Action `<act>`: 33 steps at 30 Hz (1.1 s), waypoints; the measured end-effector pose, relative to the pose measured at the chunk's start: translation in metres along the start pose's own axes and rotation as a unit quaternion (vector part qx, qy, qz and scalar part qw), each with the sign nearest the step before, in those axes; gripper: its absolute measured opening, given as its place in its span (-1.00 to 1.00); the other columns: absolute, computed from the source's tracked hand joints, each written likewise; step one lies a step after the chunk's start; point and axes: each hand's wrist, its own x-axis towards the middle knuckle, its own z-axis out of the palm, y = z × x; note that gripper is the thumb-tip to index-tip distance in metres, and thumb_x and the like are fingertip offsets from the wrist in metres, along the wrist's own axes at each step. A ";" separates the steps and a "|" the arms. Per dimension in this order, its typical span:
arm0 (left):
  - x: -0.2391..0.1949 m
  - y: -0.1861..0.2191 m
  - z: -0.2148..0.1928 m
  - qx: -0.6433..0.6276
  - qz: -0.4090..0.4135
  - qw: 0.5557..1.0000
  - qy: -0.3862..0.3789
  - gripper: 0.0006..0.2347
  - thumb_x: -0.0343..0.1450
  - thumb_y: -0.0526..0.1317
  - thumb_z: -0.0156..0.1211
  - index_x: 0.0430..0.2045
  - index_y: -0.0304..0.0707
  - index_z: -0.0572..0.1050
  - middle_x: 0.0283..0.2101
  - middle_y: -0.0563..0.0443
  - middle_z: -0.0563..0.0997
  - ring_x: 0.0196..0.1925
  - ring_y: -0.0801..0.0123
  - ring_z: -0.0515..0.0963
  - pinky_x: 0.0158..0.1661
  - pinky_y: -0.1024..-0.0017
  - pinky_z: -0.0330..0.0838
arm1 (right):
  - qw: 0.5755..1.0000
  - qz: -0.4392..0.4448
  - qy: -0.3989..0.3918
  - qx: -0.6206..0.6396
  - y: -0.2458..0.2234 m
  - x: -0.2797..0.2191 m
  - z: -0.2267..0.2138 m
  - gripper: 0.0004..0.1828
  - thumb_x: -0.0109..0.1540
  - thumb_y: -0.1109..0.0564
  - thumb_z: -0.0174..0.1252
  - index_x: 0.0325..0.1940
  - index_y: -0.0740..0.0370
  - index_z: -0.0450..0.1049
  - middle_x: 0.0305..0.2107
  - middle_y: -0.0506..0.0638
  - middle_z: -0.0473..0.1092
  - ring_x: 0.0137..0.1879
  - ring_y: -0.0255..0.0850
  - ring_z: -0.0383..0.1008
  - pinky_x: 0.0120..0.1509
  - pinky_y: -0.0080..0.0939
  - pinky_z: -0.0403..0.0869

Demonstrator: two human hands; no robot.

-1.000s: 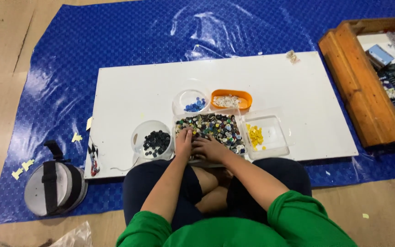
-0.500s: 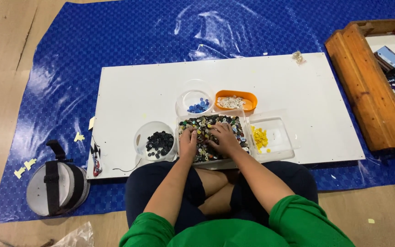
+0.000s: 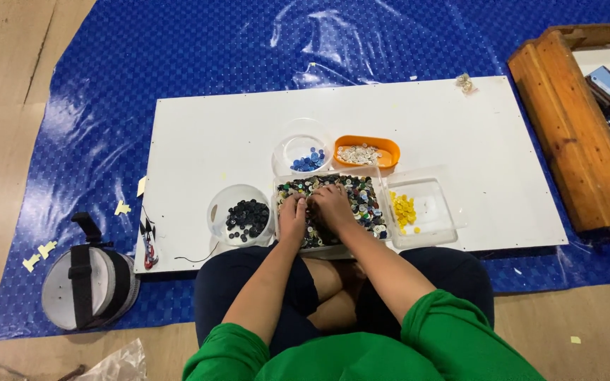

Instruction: The person sits on the floor and sorts bottle caps from a large central container into smaller bowls by color. They pick up caps with both hands and place them into separate bowls containing black, blue, white, and yellow caps.

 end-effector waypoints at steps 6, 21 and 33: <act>0.001 -0.001 0.002 -0.010 0.011 1.000 0.004 -0.70 0.64 -0.09 -0.24 -0.03 -0.24 0.48 -0.15 -0.16 0.49 -0.12 0.10 0.52 -0.06 0.13 0.47 | 0.999 0.035 -0.011 0.019 0.007 0.004 -0.011 -0.82 0.32 -0.10 0.14 -0.35 -0.14 0.55 -0.36 -0.22 0.49 0.02 -0.25 0.46 0.43 0.09 0.18; -0.033 0.067 -0.002 0.314 0.005 0.926 -0.207 -0.52 0.50 0.05 0.13 0.35 0.05 0.31 0.55 -0.15 0.00 0.60 -0.11 -0.18 0.43 -0.21 -0.17 | 0.926 0.357 -0.117 0.035 0.153 -0.049 -0.178 -0.78 0.19 -0.21 0.19 -0.23 -0.21 0.67 -0.31 -0.09 0.60 -0.08 0.05 0.62 0.06 0.02 0.56; -0.026 0.027 0.014 0.480 0.039 0.856 -0.188 -0.67 0.46 -0.04 0.21 0.10 -0.02 0.51 0.34 -0.03 0.34 0.49 0.04 0.16 0.29 0.03 0.27 | 0.842 0.497 -0.195 0.075 0.152 -0.069 -0.192 -0.82 0.06 -0.04 0.20 -0.36 -0.14 0.70 -0.50 -0.17 0.59 -0.11 -0.02 0.64 0.03 -0.06 0.58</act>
